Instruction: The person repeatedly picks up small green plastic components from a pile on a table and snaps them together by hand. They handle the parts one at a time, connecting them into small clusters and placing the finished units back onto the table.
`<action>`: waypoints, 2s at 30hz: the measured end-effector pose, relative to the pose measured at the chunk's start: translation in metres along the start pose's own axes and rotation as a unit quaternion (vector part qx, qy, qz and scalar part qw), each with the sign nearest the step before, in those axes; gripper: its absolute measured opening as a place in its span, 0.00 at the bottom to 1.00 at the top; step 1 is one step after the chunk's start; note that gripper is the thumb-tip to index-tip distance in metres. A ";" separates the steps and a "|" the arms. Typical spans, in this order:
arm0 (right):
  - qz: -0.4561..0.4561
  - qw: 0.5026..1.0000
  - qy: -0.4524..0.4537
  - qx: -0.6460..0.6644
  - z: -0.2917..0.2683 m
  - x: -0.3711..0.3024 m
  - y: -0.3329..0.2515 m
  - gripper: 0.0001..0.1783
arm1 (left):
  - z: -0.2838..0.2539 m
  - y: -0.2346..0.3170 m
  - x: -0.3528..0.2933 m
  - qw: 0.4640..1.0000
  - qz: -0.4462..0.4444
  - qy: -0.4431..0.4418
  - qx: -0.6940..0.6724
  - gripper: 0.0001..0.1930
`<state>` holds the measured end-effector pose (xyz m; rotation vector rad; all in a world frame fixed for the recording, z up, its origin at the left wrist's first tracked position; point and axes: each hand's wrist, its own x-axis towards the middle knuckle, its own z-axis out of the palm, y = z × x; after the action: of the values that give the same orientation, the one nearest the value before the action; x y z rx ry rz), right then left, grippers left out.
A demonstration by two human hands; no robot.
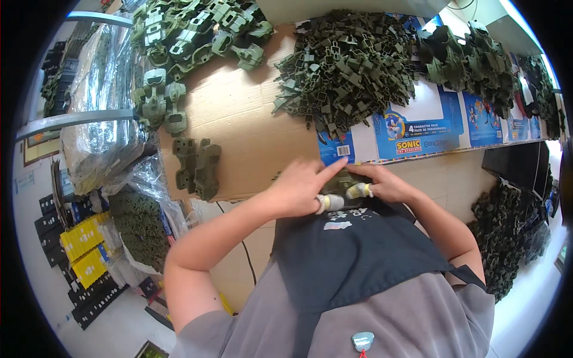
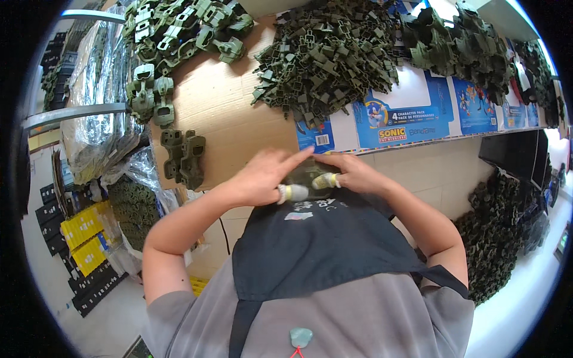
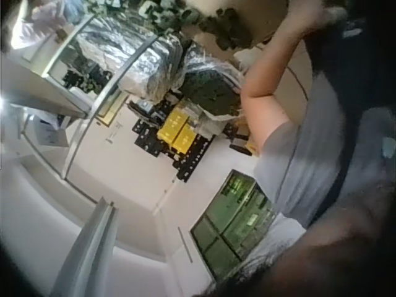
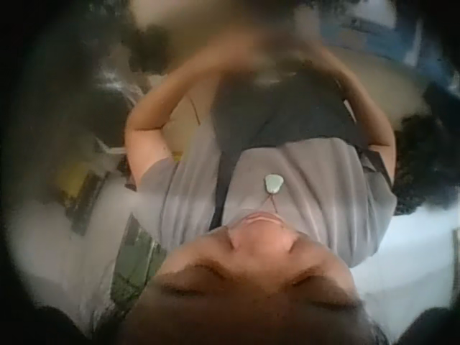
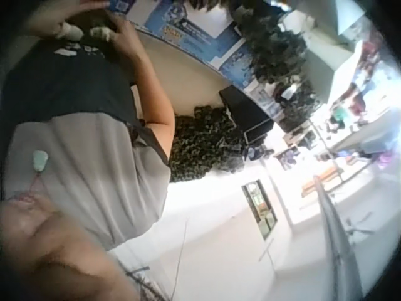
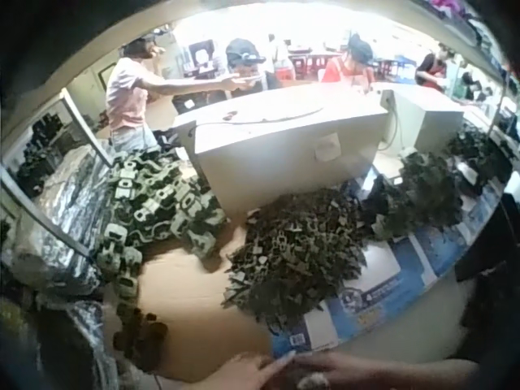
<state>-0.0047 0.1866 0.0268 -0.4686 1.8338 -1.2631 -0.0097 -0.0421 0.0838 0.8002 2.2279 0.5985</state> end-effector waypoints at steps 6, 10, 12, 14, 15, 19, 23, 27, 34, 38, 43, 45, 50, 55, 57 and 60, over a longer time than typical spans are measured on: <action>0.035 0.996 0.014 0.082 -0.005 -0.010 0.014 0.34 | 0.030 -0.047 -0.047 0.895 -0.084 0.161 -0.407 0.39; -0.009 0.993 0.084 -0.087 -0.023 -0.010 -0.005 0.38 | 0.050 -0.031 -0.036 0.841 -0.127 0.214 -0.481 0.37; -0.119 0.972 0.126 -0.157 -0.016 0.001 -0.039 0.38 | 0.053 -0.019 -0.032 0.868 -0.134 0.240 -0.414 0.36; -0.225 0.945 0.110 -0.211 0.005 0.014 -0.064 0.37 | 0.055 -0.013 -0.028 0.881 -0.090 0.268 -0.379 0.36; -0.225 0.938 0.115 -0.238 0.019 0.022 -0.061 0.37 | 0.054 -0.010 -0.027 0.883 -0.077 0.274 -0.373 0.36; -0.195 0.924 0.044 -0.326 0.027 0.039 -0.051 0.39 | 0.057 -0.009 -0.028 0.866 -0.092 0.293 -0.394 0.35; -0.185 0.979 -0.029 -0.081 -0.001 0.046 -0.052 0.43 | 0.058 -0.004 -0.026 0.858 -0.095 0.325 -0.385 0.33; -0.168 0.977 -0.093 -0.091 -0.011 0.058 -0.036 0.44 | 0.057 0.001 -0.025 0.889 -0.083 0.320 -0.317 0.32; -0.193 0.979 0.066 -0.022 -0.025 0.048 -0.048 0.41 | 0.035 -0.013 -0.022 0.874 -0.050 0.391 -0.284 0.40; -0.243 0.898 0.177 0.322 -0.017 0.048 -0.035 0.42 | 0.030 -0.031 -0.001 0.838 0.118 0.398 -0.354 0.51; -0.244 0.928 0.259 0.114 -0.001 0.028 -0.044 0.42 | 0.013 -0.008 0.015 0.833 0.098 0.359 -0.410 0.33; -0.252 0.942 0.220 -0.035 -0.020 -0.004 -0.064 0.43 | 0.014 -0.004 0.016 0.886 0.085 0.335 -0.310 0.32; -0.189 0.962 0.111 -0.162 -0.024 -0.011 -0.052 0.50 | 0.028 0.004 0.007 0.947 0.073 0.230 -0.214 0.32; -0.185 0.948 0.259 0.011 -0.030 -0.037 -0.041 0.43 | -0.004 -0.005 -0.013 0.934 0.075 0.297 -0.182 0.50; -0.197 0.928 0.258 0.183 -0.035 -0.044 -0.033 0.40 | -0.007 -0.014 -0.022 0.871 0.072 0.282 -0.396 0.58; -0.226 0.923 0.215 0.227 -0.025 -0.045 -0.031 0.40 | 0.004 0.004 -0.017 0.776 0.085 0.319 -0.538 0.60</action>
<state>-0.0033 0.2196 0.0768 -0.3843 1.7398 -2.1904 0.0041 -0.0500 0.0915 0.1571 1.8053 2.2167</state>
